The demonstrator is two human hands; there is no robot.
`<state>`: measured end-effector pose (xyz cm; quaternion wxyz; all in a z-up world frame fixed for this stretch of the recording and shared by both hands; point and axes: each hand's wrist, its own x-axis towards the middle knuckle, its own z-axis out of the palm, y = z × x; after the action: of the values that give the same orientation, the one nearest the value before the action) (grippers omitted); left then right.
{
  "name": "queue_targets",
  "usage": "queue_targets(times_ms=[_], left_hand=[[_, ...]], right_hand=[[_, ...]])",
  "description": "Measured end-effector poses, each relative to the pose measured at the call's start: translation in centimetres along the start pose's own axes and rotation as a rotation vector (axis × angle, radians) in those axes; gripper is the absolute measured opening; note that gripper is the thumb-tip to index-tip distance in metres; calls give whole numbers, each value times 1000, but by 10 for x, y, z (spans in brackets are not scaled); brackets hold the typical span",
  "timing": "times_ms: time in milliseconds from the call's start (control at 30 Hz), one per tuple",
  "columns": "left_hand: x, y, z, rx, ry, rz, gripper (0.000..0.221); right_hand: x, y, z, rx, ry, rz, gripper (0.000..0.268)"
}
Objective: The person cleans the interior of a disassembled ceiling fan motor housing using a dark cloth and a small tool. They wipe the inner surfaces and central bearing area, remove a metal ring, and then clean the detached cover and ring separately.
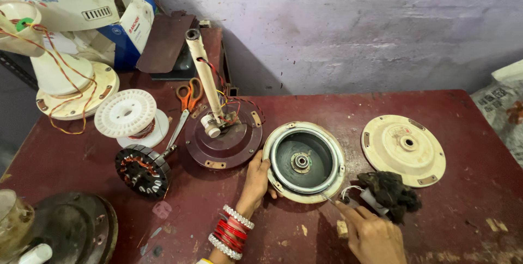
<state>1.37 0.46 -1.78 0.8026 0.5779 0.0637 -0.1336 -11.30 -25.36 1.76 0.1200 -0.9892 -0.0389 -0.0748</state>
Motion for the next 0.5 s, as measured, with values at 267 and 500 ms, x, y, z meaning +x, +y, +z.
queue_targets(times_ms=[267,500], left_hand=[[0,-1,0,7,43,-1,38],[-2,-9,3,32,65,74,36]], right_hand=[[-14,2,11,133,133,-29,46],[26,-15,-49,85,-292,188,40]])
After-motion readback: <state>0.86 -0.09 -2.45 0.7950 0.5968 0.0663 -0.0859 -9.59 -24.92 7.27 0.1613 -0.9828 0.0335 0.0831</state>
